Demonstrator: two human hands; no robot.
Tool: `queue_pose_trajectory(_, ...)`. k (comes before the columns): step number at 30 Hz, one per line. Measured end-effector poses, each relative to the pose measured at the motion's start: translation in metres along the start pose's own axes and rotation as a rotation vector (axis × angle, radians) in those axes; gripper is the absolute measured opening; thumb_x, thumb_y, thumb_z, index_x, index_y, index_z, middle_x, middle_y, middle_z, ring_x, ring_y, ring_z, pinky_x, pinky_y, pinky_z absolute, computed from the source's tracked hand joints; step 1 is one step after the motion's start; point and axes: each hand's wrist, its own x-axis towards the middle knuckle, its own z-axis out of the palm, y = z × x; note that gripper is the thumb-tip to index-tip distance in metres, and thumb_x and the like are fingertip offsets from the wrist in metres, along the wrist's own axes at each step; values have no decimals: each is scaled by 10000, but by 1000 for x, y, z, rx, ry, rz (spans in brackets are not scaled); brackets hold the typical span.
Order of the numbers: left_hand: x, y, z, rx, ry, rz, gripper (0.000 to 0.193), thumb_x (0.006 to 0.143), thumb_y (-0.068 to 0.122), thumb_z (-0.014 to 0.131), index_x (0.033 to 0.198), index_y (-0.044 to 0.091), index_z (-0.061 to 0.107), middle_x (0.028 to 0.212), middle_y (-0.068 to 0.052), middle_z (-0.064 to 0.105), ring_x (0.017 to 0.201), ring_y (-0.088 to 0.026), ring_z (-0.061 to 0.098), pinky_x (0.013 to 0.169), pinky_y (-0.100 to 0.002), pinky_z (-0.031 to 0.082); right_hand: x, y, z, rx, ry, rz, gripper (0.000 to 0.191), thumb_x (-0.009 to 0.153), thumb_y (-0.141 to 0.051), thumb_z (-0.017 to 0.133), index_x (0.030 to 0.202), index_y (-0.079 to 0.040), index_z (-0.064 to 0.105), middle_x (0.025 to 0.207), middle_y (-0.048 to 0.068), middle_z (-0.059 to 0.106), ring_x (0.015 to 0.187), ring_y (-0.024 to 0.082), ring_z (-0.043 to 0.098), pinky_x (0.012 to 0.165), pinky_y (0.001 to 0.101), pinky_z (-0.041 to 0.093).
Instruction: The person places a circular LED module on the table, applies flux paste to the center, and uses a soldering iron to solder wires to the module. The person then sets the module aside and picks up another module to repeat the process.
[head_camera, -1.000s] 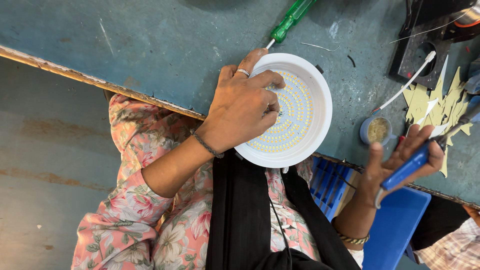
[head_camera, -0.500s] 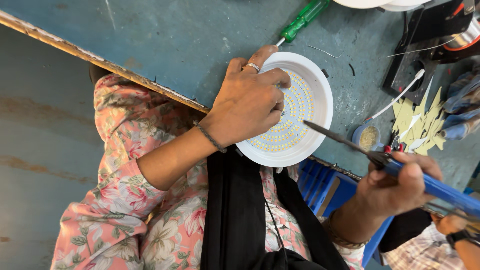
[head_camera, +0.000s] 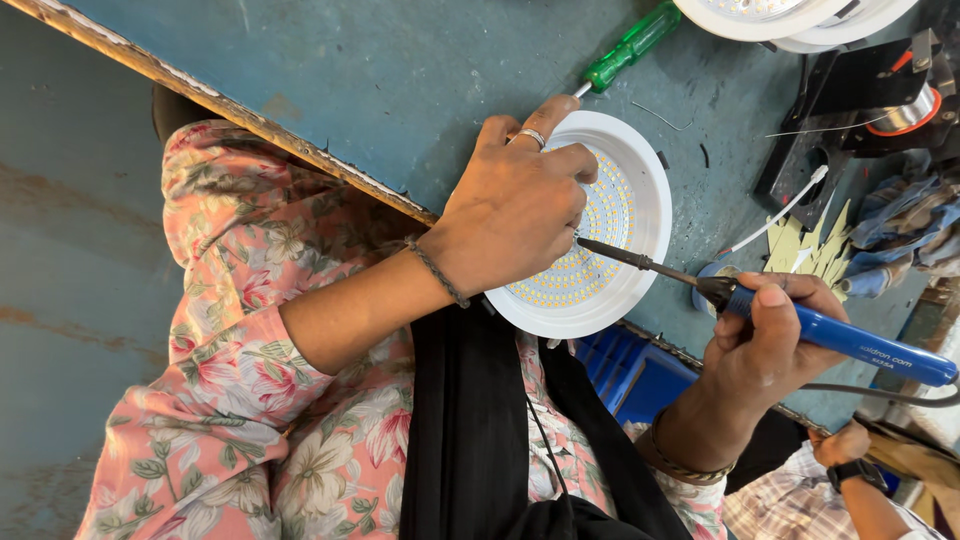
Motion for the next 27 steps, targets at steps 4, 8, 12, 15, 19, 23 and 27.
queue_pose_trajectory(4, 0, 0, -2, -4, 2, -1, 95, 738, 138, 720, 738, 70, 787, 1082, 3, 719, 1361, -366, 469, 918, -540, 408, 2, -1, 4, -9, -32, -4, 219, 979, -87, 670, 867, 86, 595, 733, 131, 604, 443, 112, 440, 429, 213, 357)
queue_pose_trajectory(8, 0, 0, -2, 4, 22, 4, 89, 743, 122, 720, 742, 68, 790, 1073, 0, 721, 1357, -363, 480, 928, -537, 412, 4, -2, 5, -7, -38, -9, 169, 967, -79, 663, 907, 65, 597, 731, 126, 608, 430, 104, 430, 410, 207, 347)
queue_pose_trajectory(12, 0, 0, -2, 19, 17, 5, 86, 738, 111, 714, 741, 69, 789, 1080, -3, 722, 1360, -361, 484, 936, -537, 415, 3, -4, 5, -48, -77, -27, 200, 990, -68, 679, 882, 82, 602, 731, 130, 614, 441, 105, 447, 416, 203, 348)
queue_pose_trajectory(15, -1, 2, -2, 45, 28, 9, 82, 737, 106, 715, 744, 70, 787, 1093, -2, 719, 1374, -357, 481, 944, -535, 416, -1, -7, 5, -66, -109, -52, 185, 1003, -54, 695, 916, 75, 594, 786, 153, 653, 461, 102, 465, 441, 207, 371)
queue_pose_trajectory(19, -1, 3, -3, 30, 15, 13, 87, 728, 122, 722, 744, 66, 786, 1101, -9, 714, 1376, -370, 467, 934, -546, 411, -4, -11, 5, -103, -111, -56, 169, 1004, -50, 695, 944, 70, 592, 819, 160, 674, 471, 104, 481, 454, 205, 385)
queue_pose_trajectory(23, -1, 2, -4, 14, -11, 6, 93, 732, 137, 727, 749, 66, 785, 1110, -17, 711, 1377, -373, 458, 940, -549, 410, -6, -14, 3, -84, -27, -104, 168, 977, -62, 690, 1059, 15, 566, 856, 158, 688, 471, 92, 473, 451, 196, 396)
queue_pose_trajectory(27, -1, 2, -4, 20, 19, 24, 84, 716, 139, 726, 726, 76, 781, 1124, -14, 715, 1370, -378, 466, 938, -552, 412, -7, -14, -1, -80, -34, -78, 189, 1023, -65, 710, 1006, 63, 573, 867, 182, 678, 480, 111, 464, 470, 205, 388)
